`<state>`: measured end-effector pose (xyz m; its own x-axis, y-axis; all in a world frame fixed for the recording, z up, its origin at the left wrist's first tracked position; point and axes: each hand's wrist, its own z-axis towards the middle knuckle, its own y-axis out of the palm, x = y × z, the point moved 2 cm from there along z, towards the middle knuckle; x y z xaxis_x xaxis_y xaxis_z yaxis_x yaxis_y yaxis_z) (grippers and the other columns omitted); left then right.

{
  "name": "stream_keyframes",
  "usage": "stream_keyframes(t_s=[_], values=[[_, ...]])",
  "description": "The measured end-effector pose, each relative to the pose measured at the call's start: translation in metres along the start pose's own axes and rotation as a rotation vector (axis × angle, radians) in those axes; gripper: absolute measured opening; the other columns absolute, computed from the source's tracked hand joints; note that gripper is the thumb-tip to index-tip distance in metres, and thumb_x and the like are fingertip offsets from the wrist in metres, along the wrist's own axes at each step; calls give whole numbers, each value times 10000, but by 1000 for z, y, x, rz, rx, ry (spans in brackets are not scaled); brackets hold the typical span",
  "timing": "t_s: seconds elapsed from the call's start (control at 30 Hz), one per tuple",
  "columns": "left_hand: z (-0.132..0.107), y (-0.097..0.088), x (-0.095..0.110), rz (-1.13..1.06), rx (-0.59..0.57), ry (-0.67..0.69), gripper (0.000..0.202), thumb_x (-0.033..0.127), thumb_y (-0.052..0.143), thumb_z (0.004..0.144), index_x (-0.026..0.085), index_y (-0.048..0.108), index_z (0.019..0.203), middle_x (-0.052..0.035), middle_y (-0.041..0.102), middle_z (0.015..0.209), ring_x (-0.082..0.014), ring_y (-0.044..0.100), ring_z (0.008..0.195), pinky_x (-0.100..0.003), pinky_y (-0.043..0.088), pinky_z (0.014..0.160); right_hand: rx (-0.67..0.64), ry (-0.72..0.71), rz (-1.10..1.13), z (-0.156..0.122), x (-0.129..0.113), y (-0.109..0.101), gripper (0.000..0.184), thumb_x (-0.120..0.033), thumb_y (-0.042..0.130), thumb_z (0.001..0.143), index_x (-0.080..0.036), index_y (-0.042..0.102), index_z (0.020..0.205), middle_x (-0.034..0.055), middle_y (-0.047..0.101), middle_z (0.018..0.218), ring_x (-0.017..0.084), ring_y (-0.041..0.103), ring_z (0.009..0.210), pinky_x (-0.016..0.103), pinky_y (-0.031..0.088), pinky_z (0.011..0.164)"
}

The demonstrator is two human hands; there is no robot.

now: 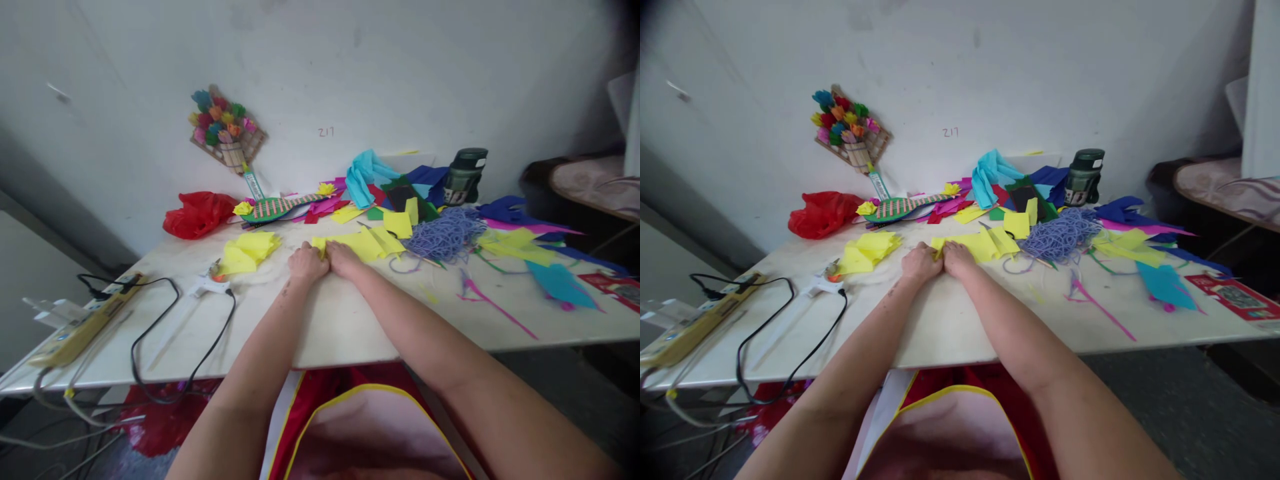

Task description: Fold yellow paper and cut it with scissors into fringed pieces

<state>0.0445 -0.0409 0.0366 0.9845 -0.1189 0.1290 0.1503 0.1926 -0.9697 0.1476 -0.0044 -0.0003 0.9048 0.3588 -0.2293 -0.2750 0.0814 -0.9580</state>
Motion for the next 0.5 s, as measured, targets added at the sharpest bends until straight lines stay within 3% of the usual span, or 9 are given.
stream_keyframes(t_s=[0.17,0.3,0.5], values=[[0,-6,-2,-87,-56,-15,584,591,199,792,239,646,921,-72,536,1109,-236,522,976,-334,383,823,20,13,9,0,-1,0,438,-264,360,846,-113,402,1256,120,379,1336,211,300,1243,327,232,998],[4,-4,-8,-157,-70,-117,652,559,76,824,231,624,958,-66,562,1092,-209,528,980,-311,374,831,39,0,14,-1,-1,-2,427,-195,311,848,-103,409,1253,117,396,1325,211,322,1229,334,243,992],[7,4,-12,-85,-12,-4,350,469,370,798,316,596,1016,-27,527,1114,-189,540,948,-289,402,782,23,7,-1,-3,0,-2,449,-149,284,841,-75,385,1272,127,353,1351,217,281,1253,342,218,1009]])
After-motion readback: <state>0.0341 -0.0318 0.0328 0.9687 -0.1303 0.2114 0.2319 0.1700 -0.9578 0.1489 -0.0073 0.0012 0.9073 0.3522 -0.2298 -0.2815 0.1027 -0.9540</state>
